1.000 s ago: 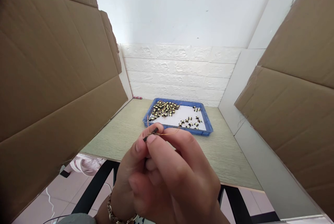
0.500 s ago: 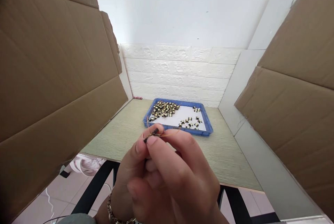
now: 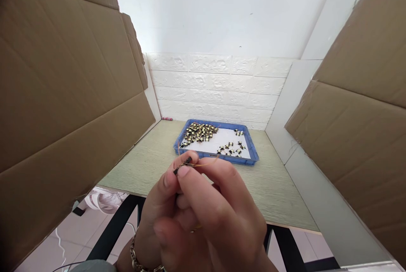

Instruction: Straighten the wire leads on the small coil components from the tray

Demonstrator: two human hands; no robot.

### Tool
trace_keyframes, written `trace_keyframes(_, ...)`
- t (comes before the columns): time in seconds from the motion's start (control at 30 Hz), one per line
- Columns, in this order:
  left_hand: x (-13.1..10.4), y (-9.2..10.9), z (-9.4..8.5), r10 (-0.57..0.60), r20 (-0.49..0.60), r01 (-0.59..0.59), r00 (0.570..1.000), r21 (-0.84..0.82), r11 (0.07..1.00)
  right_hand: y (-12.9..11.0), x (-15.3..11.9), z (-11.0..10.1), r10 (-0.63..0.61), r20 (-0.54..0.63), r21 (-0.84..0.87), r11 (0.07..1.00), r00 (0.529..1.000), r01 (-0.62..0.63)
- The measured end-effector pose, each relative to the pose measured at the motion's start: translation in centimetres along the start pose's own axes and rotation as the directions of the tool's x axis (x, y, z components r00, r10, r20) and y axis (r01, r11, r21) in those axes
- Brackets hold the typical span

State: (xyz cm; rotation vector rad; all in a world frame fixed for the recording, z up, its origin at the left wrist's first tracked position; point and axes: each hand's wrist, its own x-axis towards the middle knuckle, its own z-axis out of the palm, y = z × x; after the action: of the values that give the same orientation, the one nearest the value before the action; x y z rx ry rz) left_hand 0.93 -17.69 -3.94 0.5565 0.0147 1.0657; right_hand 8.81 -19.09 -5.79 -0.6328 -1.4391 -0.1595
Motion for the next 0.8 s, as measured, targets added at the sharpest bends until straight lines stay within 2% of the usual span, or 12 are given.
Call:
trace_keyframes(0.17,0.08,0.09,-0.01,-0.010,-0.039,0.011,0.999,0.030,0.999,0.15,0.01,-0.08,-0.018,-0.004,0.019,1.000,1.000,0.018)
trace_keyframes(0.3,0.13,0.07,-0.21,-0.015,-0.007,0.015,1.000,-0.009,1.000,0.30,0.06,-0.29,-0.059,0.061,0.066,0.996,0.996,0.055)
trace_keyframes(0.4,0.06,0.07,-0.17,-0.021,0.028,0.022,0.999,-0.031,0.999,0.36,0.04,-0.28,-0.038,0.039,0.034,0.999,0.999,0.037)
trace_keyframes(0.5,-0.01,0.15,0.03,-0.020,0.037,0.022,0.999,-0.056,0.998,0.54,0.11,-0.27,-0.110,0.042,0.062,0.992,0.993,0.107)
trace_keyframes(0.7,-0.04,0.34,0.37,-0.050,-0.067,0.046,0.996,-0.059,0.997,0.91,0.42,-0.42,-0.134,0.073,0.084,0.988,0.988,0.128)
trace_keyframes(0.8,-0.25,0.20,0.57,-0.043,-0.062,0.039,0.997,-0.066,0.997,0.86,0.50,-0.50,-0.163,0.076,0.099,0.983,0.984,0.156)
